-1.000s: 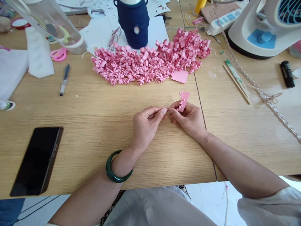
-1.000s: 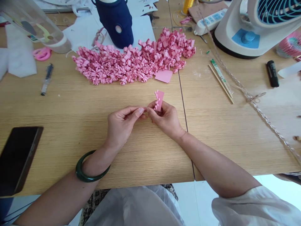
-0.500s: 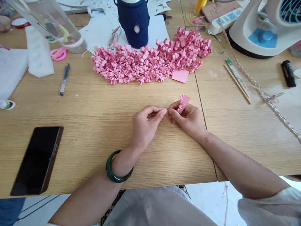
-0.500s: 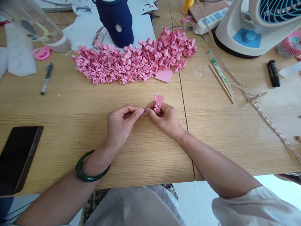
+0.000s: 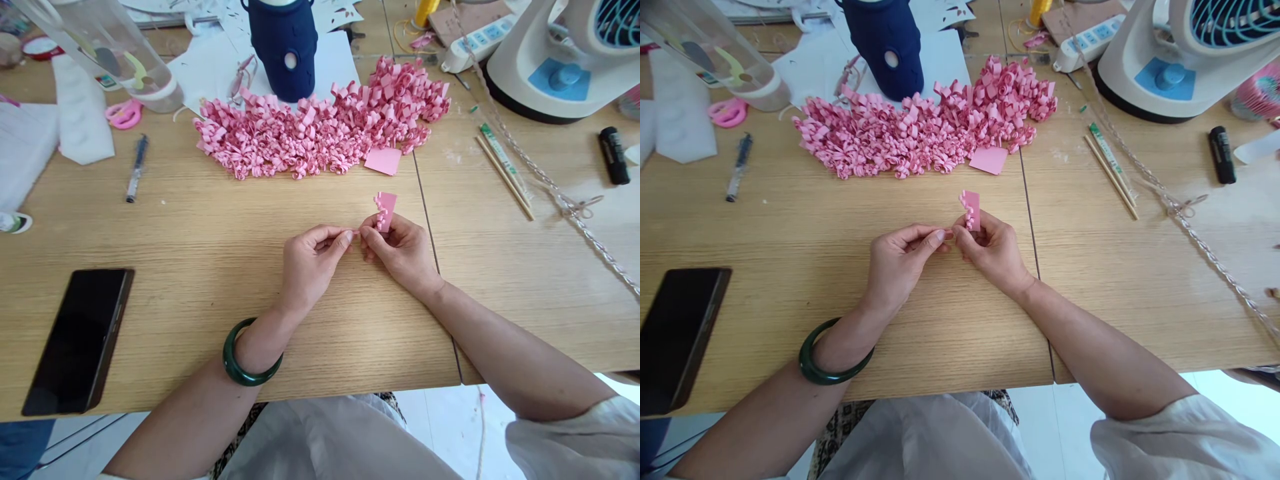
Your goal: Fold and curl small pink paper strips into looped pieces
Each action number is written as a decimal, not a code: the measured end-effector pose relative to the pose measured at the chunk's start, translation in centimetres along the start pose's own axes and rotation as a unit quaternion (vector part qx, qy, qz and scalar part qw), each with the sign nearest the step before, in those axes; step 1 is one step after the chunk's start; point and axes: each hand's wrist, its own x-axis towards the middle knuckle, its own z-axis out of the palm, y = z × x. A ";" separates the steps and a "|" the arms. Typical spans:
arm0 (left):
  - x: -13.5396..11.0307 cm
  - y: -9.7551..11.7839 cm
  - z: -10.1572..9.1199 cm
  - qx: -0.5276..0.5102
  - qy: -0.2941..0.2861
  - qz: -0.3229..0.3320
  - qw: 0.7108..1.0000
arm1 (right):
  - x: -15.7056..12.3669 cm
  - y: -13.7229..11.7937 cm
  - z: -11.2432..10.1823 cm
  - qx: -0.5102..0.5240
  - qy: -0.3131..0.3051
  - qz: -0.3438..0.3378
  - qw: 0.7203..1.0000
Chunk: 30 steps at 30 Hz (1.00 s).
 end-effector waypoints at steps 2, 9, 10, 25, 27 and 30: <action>0.0 0.0 0.0 -0.002 -0.007 0.000 1.000 | 0.0 -0.1 0.0 0.003 0.001 0.000 1.000; 0.1 -0.1 -0.1 -0.001 0.001 -0.002 1.000 | 0.0 -0.5 0.2 0.024 -0.010 0.004 1.000; 0.1 -0.1 -0.1 -0.004 0.001 -0.002 1.000 | 0.0 -0.5 0.2 0.028 -0.013 0.002 1.000; 0.5 -0.9 0.0 -0.054 -0.010 -0.014 0.998 | 0.4 0.4 0.1 0.032 -0.002 -0.003 0.999; 0.6 -1.1 0.0 -0.054 -0.008 -0.010 0.998 | 0.5 0.5 0.2 0.034 -0.009 -0.006 0.999; 0.7 -1.2 0.1 -0.054 -0.007 -0.008 0.998 | 0.6 0.5 0.3 0.042 -0.020 -0.015 0.999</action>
